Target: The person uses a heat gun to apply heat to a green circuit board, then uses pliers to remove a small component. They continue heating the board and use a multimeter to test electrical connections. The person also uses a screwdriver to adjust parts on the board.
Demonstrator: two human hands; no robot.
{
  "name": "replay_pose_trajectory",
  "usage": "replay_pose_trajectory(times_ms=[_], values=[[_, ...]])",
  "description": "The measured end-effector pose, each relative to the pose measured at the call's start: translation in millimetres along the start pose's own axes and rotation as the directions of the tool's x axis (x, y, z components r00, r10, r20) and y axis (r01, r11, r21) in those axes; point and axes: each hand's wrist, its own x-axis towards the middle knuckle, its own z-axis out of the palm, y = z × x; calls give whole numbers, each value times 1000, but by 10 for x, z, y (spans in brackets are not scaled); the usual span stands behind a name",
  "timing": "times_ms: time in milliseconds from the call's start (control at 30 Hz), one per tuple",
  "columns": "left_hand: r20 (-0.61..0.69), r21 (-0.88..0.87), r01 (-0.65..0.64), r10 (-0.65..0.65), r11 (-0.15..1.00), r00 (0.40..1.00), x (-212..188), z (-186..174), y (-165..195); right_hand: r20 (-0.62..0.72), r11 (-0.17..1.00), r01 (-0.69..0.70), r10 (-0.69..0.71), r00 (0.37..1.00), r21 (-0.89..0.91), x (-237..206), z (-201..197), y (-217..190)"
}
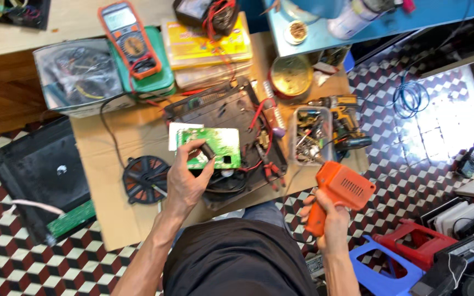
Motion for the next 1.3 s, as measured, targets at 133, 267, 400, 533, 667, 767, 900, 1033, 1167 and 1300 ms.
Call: replay_pose_trajectory(times_ms=[133,267,400,533,667,767,900,1033,1167,1300], values=[[-40,-5,130,-130,992,991,-120,403,241,47,995,-88,87,995,36,831,-528,-323],[-101,-145,276,-292,950,951,-184,870,406,165,961,-206,237,957,-187,1614,-929,-465],[-95,-268,393,-430,880,898,-153,1362,470,353,927,-190,305,884,-324,2323,-944,-412],[-112,-388,379,-451,840,885,-135,1680,546,505,934,-171,316,804,-312,2773,-662,-318],[-195,-542,310,-475,781,858,-171,1791,658,527,917,-166,349,775,-363,3102,-383,-265],[-244,-631,266,-511,729,824,-179,1809,668,523,888,-160,390,758,-431,3299,-328,-252],[-297,-688,262,-592,677,749,-219,1740,557,482,764,-31,438,759,-644,3442,-307,-304],[-320,-727,206,-589,655,742,-270,1649,425,623,108,666,-272,733,-738,3191,-336,-535],[-323,-747,199,-608,634,725,-230,1623,388,715,294,797,-353,604,-528,2543,-66,-376],[-287,-786,173,-599,594,748,-108,1703,433,916,-68,915,22,400,-397,2019,464,236]])
